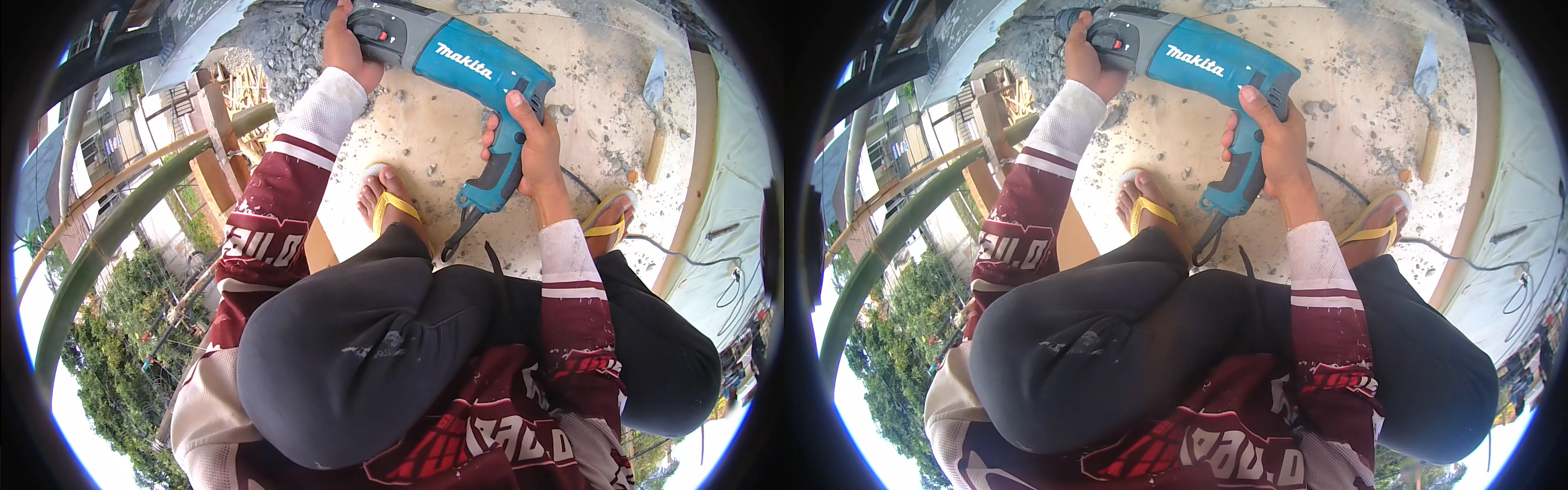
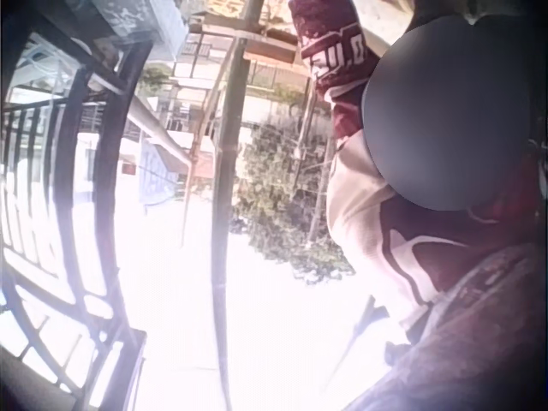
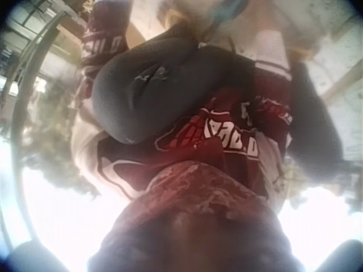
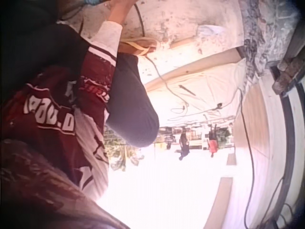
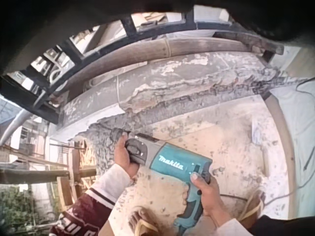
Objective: The person uses a corded Makita rotary hammer drill to break and remove sections of a concrete wall or ledge. They repeatedly drill into the concrete, pause to clear debris by hand, and continue drilling along the same area.
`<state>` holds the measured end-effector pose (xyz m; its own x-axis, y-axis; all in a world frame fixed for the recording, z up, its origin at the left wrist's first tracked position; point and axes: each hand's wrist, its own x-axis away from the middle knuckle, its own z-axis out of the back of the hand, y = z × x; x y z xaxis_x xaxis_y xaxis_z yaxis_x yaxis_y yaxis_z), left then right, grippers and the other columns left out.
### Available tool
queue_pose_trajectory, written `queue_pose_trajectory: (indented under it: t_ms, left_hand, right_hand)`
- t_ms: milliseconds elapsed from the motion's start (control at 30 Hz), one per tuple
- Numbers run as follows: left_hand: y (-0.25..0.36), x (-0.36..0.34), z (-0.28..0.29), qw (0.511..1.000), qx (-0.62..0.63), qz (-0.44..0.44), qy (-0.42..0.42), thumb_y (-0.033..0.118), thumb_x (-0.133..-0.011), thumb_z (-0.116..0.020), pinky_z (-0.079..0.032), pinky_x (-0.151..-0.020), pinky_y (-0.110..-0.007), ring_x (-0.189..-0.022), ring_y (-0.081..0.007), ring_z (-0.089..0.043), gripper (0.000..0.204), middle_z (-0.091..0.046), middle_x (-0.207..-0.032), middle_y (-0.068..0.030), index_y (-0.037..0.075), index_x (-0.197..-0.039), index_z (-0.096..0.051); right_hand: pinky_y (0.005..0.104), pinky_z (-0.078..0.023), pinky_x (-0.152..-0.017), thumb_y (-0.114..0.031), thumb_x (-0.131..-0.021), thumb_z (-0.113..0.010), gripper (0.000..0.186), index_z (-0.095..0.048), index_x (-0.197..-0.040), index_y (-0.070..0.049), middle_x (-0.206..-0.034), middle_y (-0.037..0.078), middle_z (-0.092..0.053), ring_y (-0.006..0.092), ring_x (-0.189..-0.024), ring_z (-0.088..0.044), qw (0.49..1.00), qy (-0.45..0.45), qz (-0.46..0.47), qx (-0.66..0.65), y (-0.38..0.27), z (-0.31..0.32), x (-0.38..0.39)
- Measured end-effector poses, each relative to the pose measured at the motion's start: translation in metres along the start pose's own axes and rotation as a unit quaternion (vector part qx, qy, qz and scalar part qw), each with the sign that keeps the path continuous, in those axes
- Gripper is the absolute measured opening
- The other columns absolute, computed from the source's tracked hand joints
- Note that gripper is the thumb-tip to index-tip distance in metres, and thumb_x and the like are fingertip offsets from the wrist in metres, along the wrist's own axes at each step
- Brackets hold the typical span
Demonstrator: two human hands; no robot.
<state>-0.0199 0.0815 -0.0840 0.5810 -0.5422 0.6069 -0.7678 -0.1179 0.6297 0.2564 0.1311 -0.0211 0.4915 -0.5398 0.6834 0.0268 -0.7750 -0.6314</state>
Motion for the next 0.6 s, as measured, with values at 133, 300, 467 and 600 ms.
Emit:
queue_pose_trajectory:
  t_ms: [133,300,467,600]
  left_hand:
    - [-0.004,-0.022,0.012,1.000,0.023,0.011,-0.013,0.049,-0.101,-0.057,-0.056,-0.093,-0.043,-0.104,-0.0250,-0.070,0.041,-0.075,-0.106,-0.0079,0.011,-0.112,-0.069]
    - [0.001,-0.018,-0.002,0.996,0.087,0.023,-0.007,0.046,-0.101,-0.058,-0.059,-0.089,-0.043,-0.094,-0.0266,-0.072,0.039,-0.075,-0.104,-0.0098,0.009,-0.111,-0.068]
    - [0.068,-0.023,0.077,0.998,0.050,-0.004,0.044,0.053,-0.100,-0.047,-0.037,-0.114,-0.060,-0.130,-0.0402,-0.055,0.061,-0.059,-0.142,-0.0173,0.008,-0.140,-0.055]
    - [0.092,0.012,0.080,0.992,-0.008,-0.053,0.115,0.047,-0.102,-0.045,-0.035,-0.117,-0.061,-0.133,-0.0415,-0.053,0.057,-0.058,-0.143,-0.0212,0.006,-0.141,-0.054]
  right_hand:
    - [0.0320,-0.057,-0.049,-0.041,-0.090,-0.076,0.047,-0.058,-0.108,-0.001,-0.080,0.008,-0.064,0.0157,-0.061,-0.065,0.999,-0.010,0.012,0.042,-0.019,-0.001,-0.023]
    - [0.0305,-0.056,-0.049,-0.039,-0.090,-0.078,0.047,-0.060,-0.109,0.000,-0.078,0.008,-0.064,0.0147,-0.060,-0.064,0.995,-0.003,0.043,0.090,-0.034,-0.009,-0.030]
    - [0.0281,-0.055,-0.052,-0.032,-0.091,-0.079,0.041,-0.059,-0.103,0.001,-0.079,0.007,-0.066,0.0131,-0.063,-0.066,0.972,-0.097,0.151,0.152,-0.008,-0.101,-0.027]
    - [0.0290,-0.058,-0.060,-0.029,-0.091,-0.079,0.050,-0.050,-0.114,0.004,-0.088,0.009,-0.068,0.0148,-0.070,-0.069,0.947,-0.077,0.221,0.220,0.032,-0.144,-0.012]
